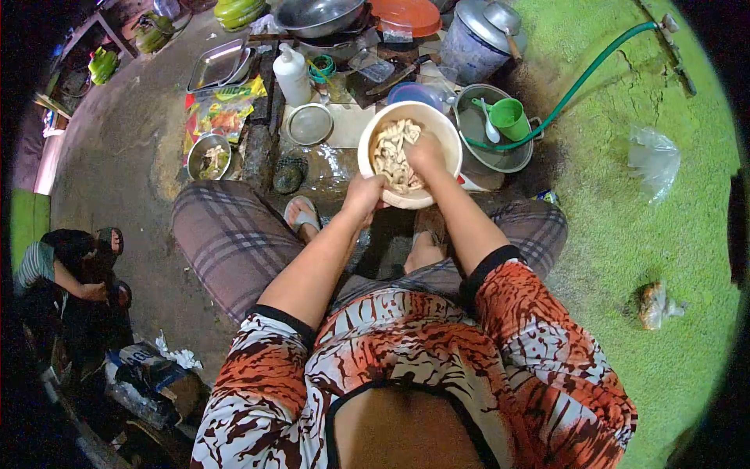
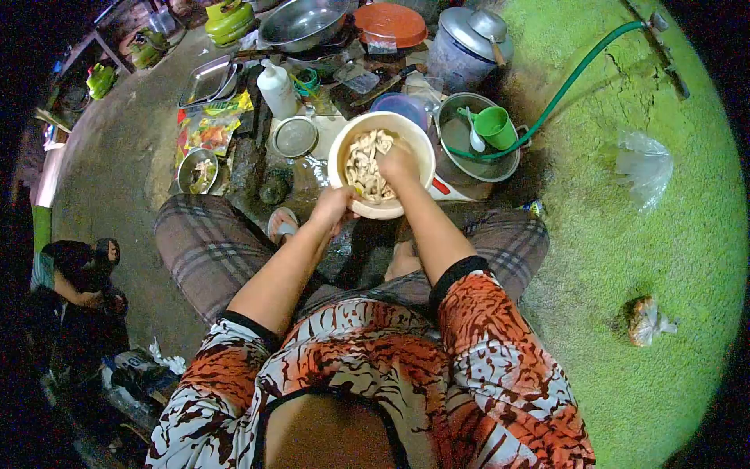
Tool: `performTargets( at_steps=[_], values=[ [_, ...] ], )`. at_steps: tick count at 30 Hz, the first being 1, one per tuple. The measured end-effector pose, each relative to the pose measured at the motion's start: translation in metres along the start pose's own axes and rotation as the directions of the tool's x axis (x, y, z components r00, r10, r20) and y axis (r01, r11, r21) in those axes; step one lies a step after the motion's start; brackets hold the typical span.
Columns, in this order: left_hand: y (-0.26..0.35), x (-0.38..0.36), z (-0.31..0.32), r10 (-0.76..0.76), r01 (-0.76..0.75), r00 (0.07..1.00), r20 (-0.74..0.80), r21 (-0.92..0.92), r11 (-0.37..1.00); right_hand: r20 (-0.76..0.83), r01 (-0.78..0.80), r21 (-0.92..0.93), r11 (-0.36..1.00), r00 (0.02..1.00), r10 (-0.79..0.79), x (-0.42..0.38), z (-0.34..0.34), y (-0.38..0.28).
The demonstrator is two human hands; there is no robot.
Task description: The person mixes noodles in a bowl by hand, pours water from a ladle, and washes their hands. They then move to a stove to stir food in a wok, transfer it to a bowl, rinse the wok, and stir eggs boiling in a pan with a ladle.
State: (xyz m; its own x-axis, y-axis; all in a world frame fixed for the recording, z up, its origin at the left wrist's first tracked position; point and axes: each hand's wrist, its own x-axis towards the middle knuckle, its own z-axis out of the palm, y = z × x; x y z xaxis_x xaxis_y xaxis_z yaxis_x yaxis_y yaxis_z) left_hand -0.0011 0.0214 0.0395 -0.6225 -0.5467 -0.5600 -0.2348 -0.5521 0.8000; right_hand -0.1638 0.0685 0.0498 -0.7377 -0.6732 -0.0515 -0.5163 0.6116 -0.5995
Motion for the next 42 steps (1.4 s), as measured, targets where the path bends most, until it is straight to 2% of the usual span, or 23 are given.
performTargets(
  at_steps=[1,2,4,5,7,8,10,11,13,17,19,20,23,24,27,29,31,33,35,36,37,39,42],
  values=[
    [0.0,0.005,0.0,-0.022,0.021,0.999,-0.023,-0.066,0.998,-0.004,-0.003,-0.004,1.0,1.0,0.003,-0.006,-0.018,-0.012],
    [-0.015,0.027,-0.004,-0.049,0.044,0.998,-0.026,-0.146,0.988,0.333,-0.062,0.075,0.995,0.942,0.034,-0.018,-0.05,-0.039],
    [-0.004,0.024,-0.01,-0.07,0.071,0.997,0.015,-0.09,0.993,0.72,-0.061,-0.015,0.998,0.692,0.053,0.006,-0.056,-0.021],
    [-0.006,0.026,-0.011,-0.062,0.063,0.998,0.023,-0.044,0.997,0.63,-0.102,0.245,0.964,0.773,-0.078,0.007,-0.059,-0.012],
    [0.007,0.005,-0.003,-0.02,0.019,0.999,0.041,0.029,0.999,0.551,-0.473,0.633,0.613,0.831,0.072,0.014,-0.066,-0.023],
    [0.013,-0.002,0.001,0.022,-0.028,0.998,0.055,0.104,0.994,0.322,-0.216,0.523,0.824,0.946,0.044,0.03,-0.041,0.0],
    [0.013,-0.001,0.0,0.034,-0.052,0.993,0.117,0.156,0.986,0.125,-0.013,0.139,0.99,0.992,-0.004,0.016,-0.016,-0.017],
    [0.013,0.0,-0.004,0.045,-0.075,0.986,0.16,0.188,0.979,0.148,0.093,0.373,0.923,0.976,-0.158,0.01,0.009,-0.005],
    [0.023,-0.009,-0.011,0.088,-0.106,0.991,0.106,0.175,0.979,0.025,0.608,0.024,0.793,0.793,-0.609,-0.018,0.02,-0.017],
    [0.016,-0.018,-0.004,0.116,-0.123,0.99,0.075,0.104,0.987,0.053,0.603,-0.15,0.784,0.797,-0.602,-0.046,0.002,-0.021],
    [0.005,-0.007,0.0,0.128,-0.14,0.989,0.069,0.209,0.968,0.239,0.097,-0.236,0.967,0.97,-0.039,-0.01,0.009,-0.005],
    [0.003,-0.008,0.001,0.08,-0.092,0.994,0.081,0.152,0.984,0.132,0.017,-0.148,0.989,0.991,0.002,0.006,0.021,0.016],
    [-0.006,-0.001,-0.008,0.044,-0.054,0.995,0.085,0.128,0.99,0.34,-0.037,0.055,0.998,0.94,0.016,0.005,0.002,-0.003],
    [0.007,-0.009,-0.009,0.062,-0.069,0.995,0.074,0.1,0.993,0.281,0.111,0.23,0.967,0.943,-0.175,-0.007,0.013,-0.003],
    [0.011,-0.005,-0.007,0.056,-0.062,0.994,0.09,0.063,0.996,0.061,0.438,-0.215,0.873,0.898,-0.436,-0.054,0.005,-0.031],
    [0.012,-0.019,0.001,0.132,-0.145,0.989,0.064,0.281,0.949,0.02,0.328,-0.304,0.894,0.941,-0.338,-0.031,0.022,-0.006],
    [-0.006,-0.01,0.003,0.095,-0.106,0.993,0.068,0.186,0.977,0.139,0.019,-0.169,0.985,0.99,0.004,-0.007,0.028,0.014],
    [-0.012,-0.009,0.004,-0.063,0.062,0.995,0.083,0.014,0.998,0.23,0.079,-0.159,0.984,0.972,-0.041,0.0,0.012,0.008],
    [-0.003,-0.01,0.001,-0.073,0.068,0.996,0.05,0.084,0.994,0.555,-0.239,0.153,0.959,0.823,0.117,-0.012,-0.041,-0.041],
    [-0.009,0.001,-0.002,-0.048,0.048,0.999,0.019,0.03,0.998,0.561,-0.233,0.147,0.961,0.82,0.113,-0.003,-0.039,-0.025],
    [-0.011,0.008,-0.004,-0.023,0.022,1.0,-0.012,-0.024,0.999,0.563,0.063,0.061,0.996,0.822,-0.086,0.013,-0.033,0.001],
    [0.005,-0.006,-0.002,-0.015,0.015,0.999,-0.038,-0.005,1.0,0.552,0.284,-0.103,0.953,0.814,-0.182,-0.001,-0.035,0.007],
    [0.014,-0.019,0.006,0.058,-0.058,0.996,-0.061,-0.001,0.998,0.188,0.202,-0.549,0.811,0.975,-0.116,-0.045,-0.007,-0.012]
  ],
)
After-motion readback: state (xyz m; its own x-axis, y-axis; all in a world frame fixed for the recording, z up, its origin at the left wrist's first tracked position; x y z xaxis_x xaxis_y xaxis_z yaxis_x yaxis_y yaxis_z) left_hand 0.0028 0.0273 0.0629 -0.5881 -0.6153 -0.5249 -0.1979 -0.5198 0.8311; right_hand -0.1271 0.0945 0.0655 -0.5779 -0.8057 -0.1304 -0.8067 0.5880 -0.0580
